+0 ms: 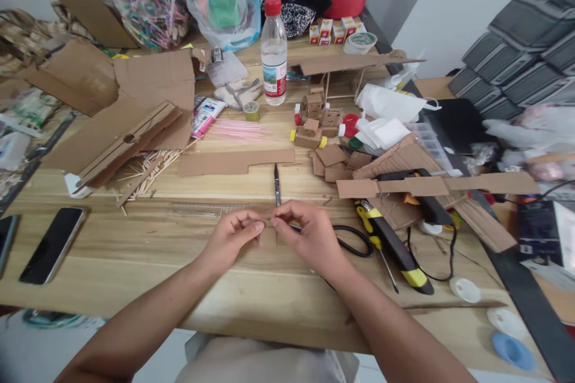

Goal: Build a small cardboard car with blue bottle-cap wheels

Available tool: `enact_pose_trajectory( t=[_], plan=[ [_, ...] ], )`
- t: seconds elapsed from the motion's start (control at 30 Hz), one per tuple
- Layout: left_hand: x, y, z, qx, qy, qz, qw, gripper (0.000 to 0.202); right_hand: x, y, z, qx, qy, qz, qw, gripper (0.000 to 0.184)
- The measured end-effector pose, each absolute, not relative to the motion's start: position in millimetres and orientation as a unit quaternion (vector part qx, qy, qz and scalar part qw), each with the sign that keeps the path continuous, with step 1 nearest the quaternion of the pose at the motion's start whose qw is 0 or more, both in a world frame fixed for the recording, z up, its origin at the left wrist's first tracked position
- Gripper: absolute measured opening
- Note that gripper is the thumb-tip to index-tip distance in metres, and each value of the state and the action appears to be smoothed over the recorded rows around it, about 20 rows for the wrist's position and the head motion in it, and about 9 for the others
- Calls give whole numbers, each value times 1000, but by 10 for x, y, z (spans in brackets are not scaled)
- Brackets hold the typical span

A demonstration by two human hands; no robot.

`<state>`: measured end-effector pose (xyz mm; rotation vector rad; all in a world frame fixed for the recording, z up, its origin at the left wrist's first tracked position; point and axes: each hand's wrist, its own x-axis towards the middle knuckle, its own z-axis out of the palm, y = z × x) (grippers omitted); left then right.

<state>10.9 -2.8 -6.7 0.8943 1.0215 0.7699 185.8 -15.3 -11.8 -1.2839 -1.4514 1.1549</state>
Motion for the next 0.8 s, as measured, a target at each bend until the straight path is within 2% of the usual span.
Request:
enact_pose_trajectory(
  t=[0.23, 0.57, 0.8],
  plan=[
    [85, -32, -143, 436, 485, 367, 663, 44, 1805, -139, -81, -500, -528, 546, 417, 35],
    [119, -56, -162, 402, 480, 390, 676, 35, 1844, -155, -105, -470, -573, 511, 435, 17],
    [127, -50, -130, 391, 482, 397, 676, 28, 1888, -109, -1, -433, -637, 481, 419, 16]
  ],
)
